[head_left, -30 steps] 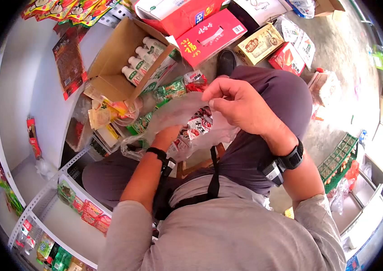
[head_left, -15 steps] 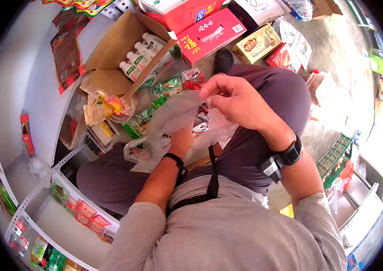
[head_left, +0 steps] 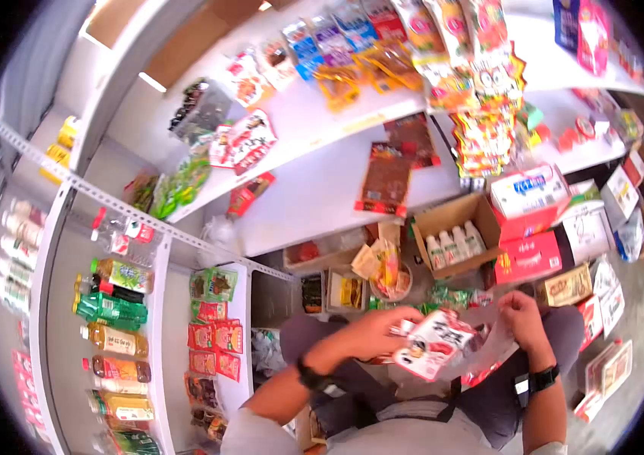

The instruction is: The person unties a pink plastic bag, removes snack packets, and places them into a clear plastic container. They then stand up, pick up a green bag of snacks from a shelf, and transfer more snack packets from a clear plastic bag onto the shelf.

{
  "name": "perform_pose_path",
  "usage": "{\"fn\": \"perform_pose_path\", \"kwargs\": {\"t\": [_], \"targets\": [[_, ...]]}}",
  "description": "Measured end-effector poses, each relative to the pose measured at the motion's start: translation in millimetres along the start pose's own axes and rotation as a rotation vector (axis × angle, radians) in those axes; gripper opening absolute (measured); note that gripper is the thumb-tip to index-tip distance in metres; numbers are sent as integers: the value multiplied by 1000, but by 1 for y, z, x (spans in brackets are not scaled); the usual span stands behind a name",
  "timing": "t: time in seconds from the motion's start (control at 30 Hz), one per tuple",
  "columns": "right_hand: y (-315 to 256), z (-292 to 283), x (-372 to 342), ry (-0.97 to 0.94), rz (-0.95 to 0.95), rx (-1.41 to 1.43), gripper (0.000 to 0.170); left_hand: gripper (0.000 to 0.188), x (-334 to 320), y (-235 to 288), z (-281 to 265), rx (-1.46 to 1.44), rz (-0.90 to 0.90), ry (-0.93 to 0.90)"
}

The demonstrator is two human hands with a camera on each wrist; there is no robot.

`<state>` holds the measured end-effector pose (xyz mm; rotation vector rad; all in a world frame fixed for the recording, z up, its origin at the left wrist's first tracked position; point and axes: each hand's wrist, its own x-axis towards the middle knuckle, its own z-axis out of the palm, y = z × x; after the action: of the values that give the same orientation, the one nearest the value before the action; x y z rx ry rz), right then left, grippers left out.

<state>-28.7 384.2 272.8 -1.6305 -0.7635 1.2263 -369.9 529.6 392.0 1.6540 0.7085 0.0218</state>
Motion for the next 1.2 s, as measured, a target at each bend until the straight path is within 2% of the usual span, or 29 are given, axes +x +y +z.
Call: {"fn": "perform_pose_path", "kwargs": {"t": [0.03, 0.1, 0.17, 0.23, 0.3, 0.37, 0.4, 0.43, 0.5, 0.53, 0.57, 0.63, 0.73, 0.83, 0.93, 1.03, 1.07, 1.17, 1.2], "targets": [[-1, 3, 0, -18, -4, -7, 14, 49, -22, 5, -24, -93, 35, 108], [-11, 8, -3, -30, 42, -4, 13, 44, -59, 20, -88, 263, 358, 455], [-7, 11, -5, -31, 40, 5, 12, 43, -85, 21, -138, -440, 235, 854], [13, 11, 3, -15, -21, 21, 10, 44, -98, 71, -186, -543, 424, 1022], [9, 12, -2, -25, -15, 55, 9, 44, -101, 81, -243, -453, 494, 1218], [5, 10, -11, -21, 20, 75, 9, 40, -99, 108, -272, -489, 503, 1236], [9, 7, -11, -22, 3, 24, 11, 39, -90, 104, -295, -543, 568, 1257], [9, 6, -14, 2, 13, 16, 11, 46, -83, 88, -330, -596, 634, 1196], [2, 6, -20, 45, 30, -7, 11, 51, -54, 75, -358, -503, 625, 1323], [-1, 6, -22, 52, 84, 23, 12, 55, -41, 61, -375, -424, 482, 1412], [-1, 5, -25, 57, 137, 54, 13, 55, -37, 68, -365, -495, 336, 1400], [4, 0, -25, 77, 162, 20, 14, 52, -29, 47, -381, -418, 194, 1458], [15, -9, -16, 103, 169, 40, 14, 60, -38, 65, -362, -263, 76, 1491], [28, -12, -9, 116, 172, 9, 13, 75, -37, 53, -348, 758, 154, 1831], [29, -11, -2, 88, 198, -31, 13, 88, -29, 86, -308, 979, 139, 1565], [8, 3, -4, 56, 233, -7, 13, 91, -13, 85, -315, 1119, 63, 1420], [4, 5, -5, 55, 248, 17, 13, 83, -8, 77, -327, 1082, 134, 1431], [4, 4, -3, 38, 233, 36, 11, 71, -7, 65, -368, 1024, 187, 1389], [3, 4, -4, 32, 248, 44, 10, 59, -8, 63, -373, 1021, 130, 1441]]}}
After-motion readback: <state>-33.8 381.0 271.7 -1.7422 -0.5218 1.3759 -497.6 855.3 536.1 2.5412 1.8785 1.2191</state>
